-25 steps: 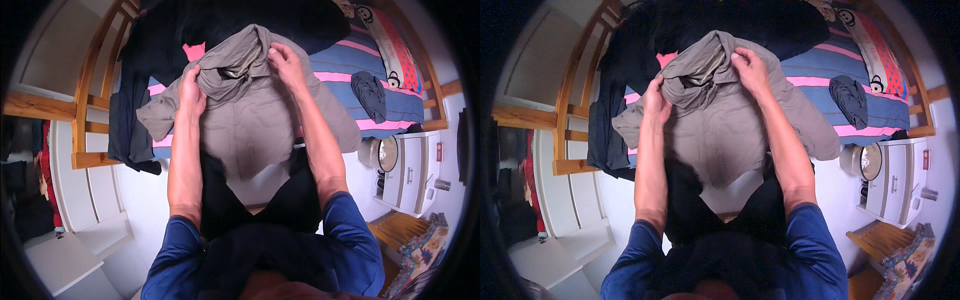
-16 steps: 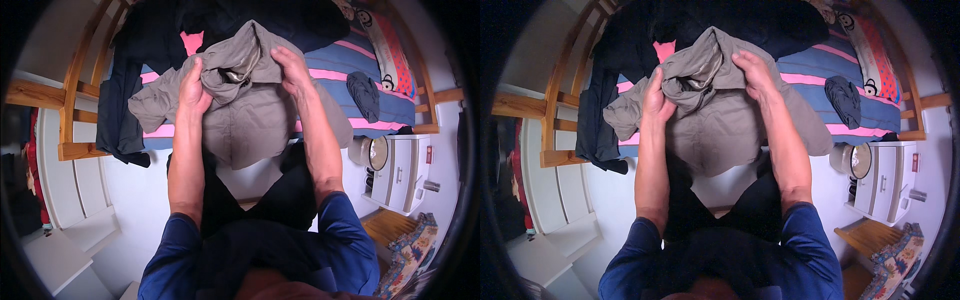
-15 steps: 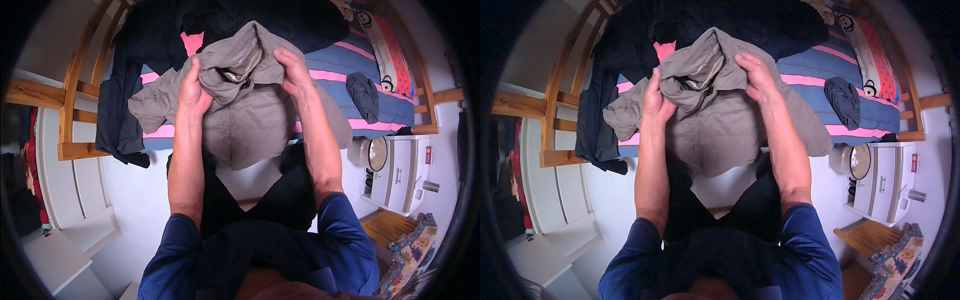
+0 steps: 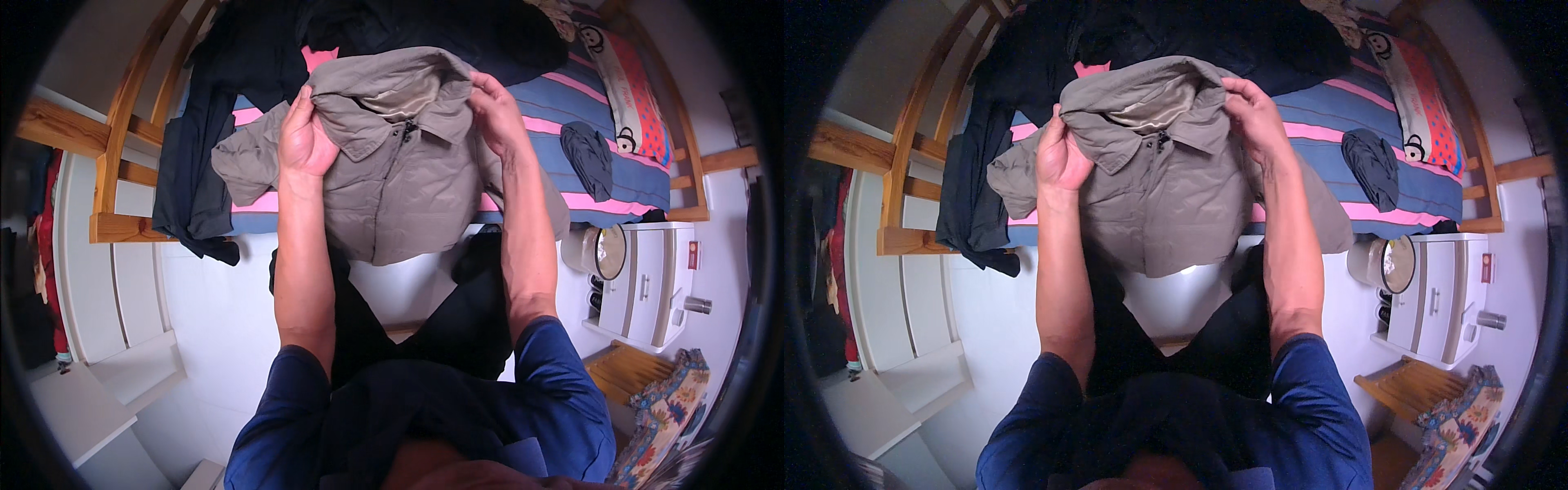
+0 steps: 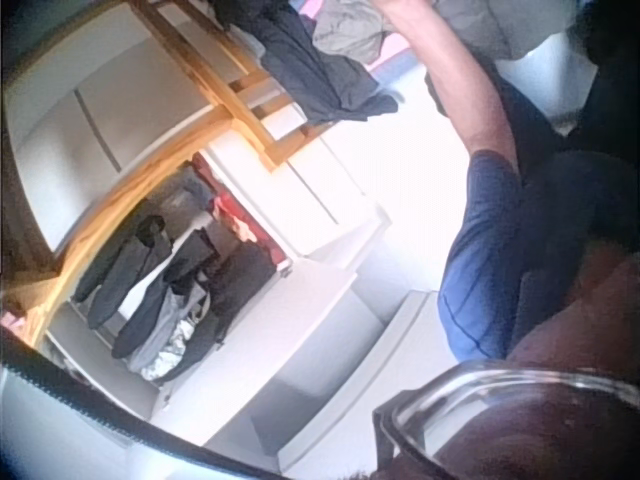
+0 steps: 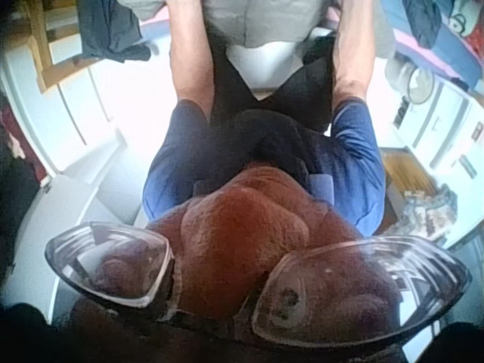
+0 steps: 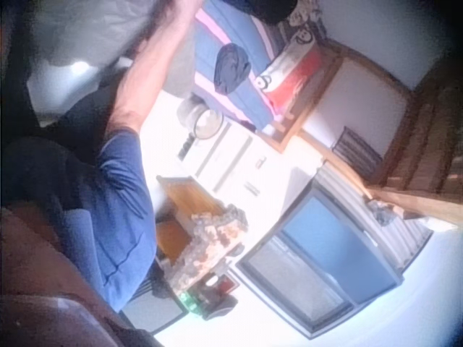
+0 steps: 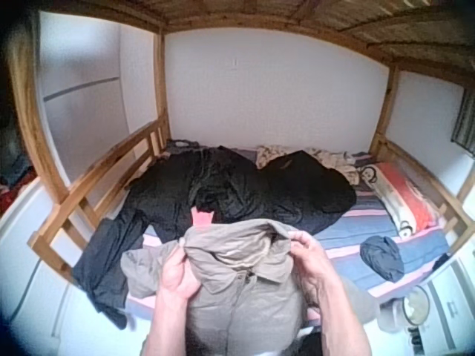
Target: The person folds a jacket and a pair of trousers on a bed, buttoning and zipping the items before folding them and placing the folded items into an open drawer.
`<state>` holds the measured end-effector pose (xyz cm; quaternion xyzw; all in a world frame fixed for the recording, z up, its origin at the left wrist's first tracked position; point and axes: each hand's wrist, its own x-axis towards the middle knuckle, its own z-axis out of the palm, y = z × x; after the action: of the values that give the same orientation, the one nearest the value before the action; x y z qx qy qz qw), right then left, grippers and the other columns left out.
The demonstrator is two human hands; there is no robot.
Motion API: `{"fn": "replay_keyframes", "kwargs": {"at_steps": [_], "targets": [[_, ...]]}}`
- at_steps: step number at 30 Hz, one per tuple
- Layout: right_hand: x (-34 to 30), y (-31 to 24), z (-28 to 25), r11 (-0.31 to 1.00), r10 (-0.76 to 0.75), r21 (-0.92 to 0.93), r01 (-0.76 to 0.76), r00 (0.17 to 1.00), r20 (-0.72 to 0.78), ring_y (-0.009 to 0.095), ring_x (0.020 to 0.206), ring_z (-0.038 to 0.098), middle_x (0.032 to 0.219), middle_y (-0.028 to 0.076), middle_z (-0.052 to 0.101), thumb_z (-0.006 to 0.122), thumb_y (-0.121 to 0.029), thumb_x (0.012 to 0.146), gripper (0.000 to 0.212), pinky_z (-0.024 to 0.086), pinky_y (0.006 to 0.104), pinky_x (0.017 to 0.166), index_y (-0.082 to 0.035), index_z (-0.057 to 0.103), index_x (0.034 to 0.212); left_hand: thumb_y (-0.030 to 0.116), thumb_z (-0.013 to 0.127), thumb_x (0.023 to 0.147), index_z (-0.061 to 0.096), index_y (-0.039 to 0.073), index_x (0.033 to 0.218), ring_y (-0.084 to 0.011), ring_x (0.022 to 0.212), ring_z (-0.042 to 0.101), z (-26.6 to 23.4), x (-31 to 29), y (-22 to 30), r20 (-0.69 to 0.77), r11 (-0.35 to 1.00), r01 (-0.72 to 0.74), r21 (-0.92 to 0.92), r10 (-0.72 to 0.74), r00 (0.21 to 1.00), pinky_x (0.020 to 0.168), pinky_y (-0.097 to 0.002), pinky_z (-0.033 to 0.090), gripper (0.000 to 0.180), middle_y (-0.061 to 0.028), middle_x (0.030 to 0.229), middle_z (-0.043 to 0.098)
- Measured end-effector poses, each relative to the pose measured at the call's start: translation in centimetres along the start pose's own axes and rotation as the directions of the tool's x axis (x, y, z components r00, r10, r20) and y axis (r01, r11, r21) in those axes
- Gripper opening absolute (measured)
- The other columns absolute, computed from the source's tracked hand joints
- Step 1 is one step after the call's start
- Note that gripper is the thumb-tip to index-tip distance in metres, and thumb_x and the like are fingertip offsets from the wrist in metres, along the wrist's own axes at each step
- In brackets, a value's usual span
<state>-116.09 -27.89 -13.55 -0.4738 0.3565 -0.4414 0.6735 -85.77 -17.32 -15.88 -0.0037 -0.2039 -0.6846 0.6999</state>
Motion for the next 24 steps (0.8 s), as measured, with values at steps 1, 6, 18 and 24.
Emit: {"fn": "replay_keyframes", "kwargs": {"at_steps": [1,6,18,24], "targets": [[-0.4,0.1,-0.4,0.965,-0.097,-0.242,0.097,0.995,0.013,0.008,0.090,0.059,0.097,0.000,0.064,0.062,-0.003,0.090,0.038,0.048,0.0228,0.076,-0.004,0.060,0.128,0.024,0.041,0.108,0.054,0.002,0.134,-0.0257,0.129,0.054,0.1,-0.1,-0.1,0.029,0.999,0.005,0.031,-0.006,1.000,0.114,-0.0457,0.038,0.036,-0.0120,0.139,0.058],[-1.0,-0.1,-0.4,0.244,-0.510,-0.871,0.427,0.820,0.260,0.033,0.117,0.053,0.129,0.018,0.055,0.069,-0.014,0.073,0.076,0.044,0.0383,0.100,-0.013,0.047,0.146,0.017,0.043,0.106,0.050,0.004,0.137,-0.0255,0.128,0.054,0.3,-0.1,-0.4,0.000,0.988,-0.033,0.150,0.034,0.999,0.112,-0.0441,0.041,0.034,-0.0118,0.138,0.058],[0.4,-2.1,-2.0,0.546,-0.239,-0.811,0.209,0.967,0.088,0.027,0.099,0.063,0.104,0.012,0.065,0.079,-0.023,0.072,0.039,0.049,0.0328,0.086,-0.003,0.068,0.104,-0.008,0.059,0.089,0.046,-0.001,0.141,-0.0194,0.116,0.059,2.8,-0.3,0.3,-0.175,0.707,-0.034,0.706,0.221,0.960,0.106,-0.0327,0.044,0.055,-0.0090,0.117,0.062],[-5.1,-6.4,0.5,0.600,-0.360,-0.681,0.418,0.902,0.237,0.017,0.092,0.062,0.097,0.008,0.066,0.078,-0.010,0.075,0.034,0.049,0.0311,0.082,-0.001,0.065,0.104,0.000,0.072,0.079,0.048,0.004,0.139,-0.0192,0.127,0.049,1.1,0.3,1.2,-0.039,0.404,-0.068,0.912,0.250,0.968,0.108,-0.0325,0.038,0.065,-0.0076,0.134,0.051]]}}
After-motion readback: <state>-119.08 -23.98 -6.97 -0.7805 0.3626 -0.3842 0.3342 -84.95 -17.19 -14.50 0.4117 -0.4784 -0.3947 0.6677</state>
